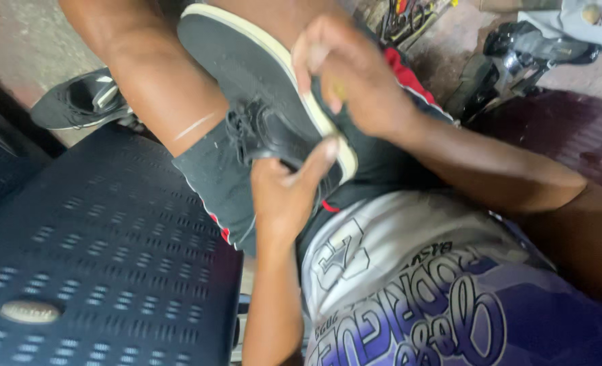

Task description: The person sits on the floor and sews the sole of a black sneaker using a needle and white thread. They repeatedly push the needle through the sole and pull the thread tight to secure the stitching.

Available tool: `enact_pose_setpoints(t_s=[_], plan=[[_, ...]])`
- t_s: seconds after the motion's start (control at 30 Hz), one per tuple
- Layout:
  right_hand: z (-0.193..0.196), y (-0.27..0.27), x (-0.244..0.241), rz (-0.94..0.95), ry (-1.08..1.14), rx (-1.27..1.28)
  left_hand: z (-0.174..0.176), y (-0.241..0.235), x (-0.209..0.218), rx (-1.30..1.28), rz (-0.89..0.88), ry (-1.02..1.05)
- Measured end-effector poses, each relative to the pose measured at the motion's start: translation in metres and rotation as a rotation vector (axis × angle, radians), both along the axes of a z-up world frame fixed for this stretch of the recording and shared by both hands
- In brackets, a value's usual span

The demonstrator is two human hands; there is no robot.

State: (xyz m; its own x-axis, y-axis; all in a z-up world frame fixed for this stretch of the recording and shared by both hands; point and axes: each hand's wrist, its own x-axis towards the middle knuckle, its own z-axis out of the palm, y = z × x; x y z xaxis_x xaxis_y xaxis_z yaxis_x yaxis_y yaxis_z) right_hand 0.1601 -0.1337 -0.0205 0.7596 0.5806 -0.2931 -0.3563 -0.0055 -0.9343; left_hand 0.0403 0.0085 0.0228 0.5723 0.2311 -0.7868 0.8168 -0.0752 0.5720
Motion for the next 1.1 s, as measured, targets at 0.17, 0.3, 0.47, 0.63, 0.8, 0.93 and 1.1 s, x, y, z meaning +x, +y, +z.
enact_pose_setpoints(t_s=[0.17,0.3,0.47,0.63,0.8,0.93,1.1], plan=[[0.028,-0.038,0.002,-0.048,-0.275,-0.09,-0.008,-0.001,-0.013,-0.095,0.241,-0.123],[0.062,-0.081,-0.017,0.047,-0.486,-0.343,-0.003,0.004,-0.042,-0.429,0.426,-0.438],[0.096,-0.091,-0.042,0.213,-0.761,-0.495,0.014,-0.001,-0.071,-0.586,0.501,-0.581],[0.119,-0.079,-0.065,0.274,-0.772,-0.462,0.026,-0.005,-0.09,-0.682,0.578,-0.565],[0.134,-0.067,-0.074,0.331,-0.95,-0.462,0.036,-0.014,-0.1,-0.686,0.595,-0.575],[0.142,-0.059,-0.075,0.34,-0.959,-0.503,0.04,-0.018,-0.101,-0.678,0.605,-0.564],[0.145,-0.057,-0.076,0.322,-0.982,-0.519,0.047,-0.024,-0.101,-0.656,0.592,-0.583]])
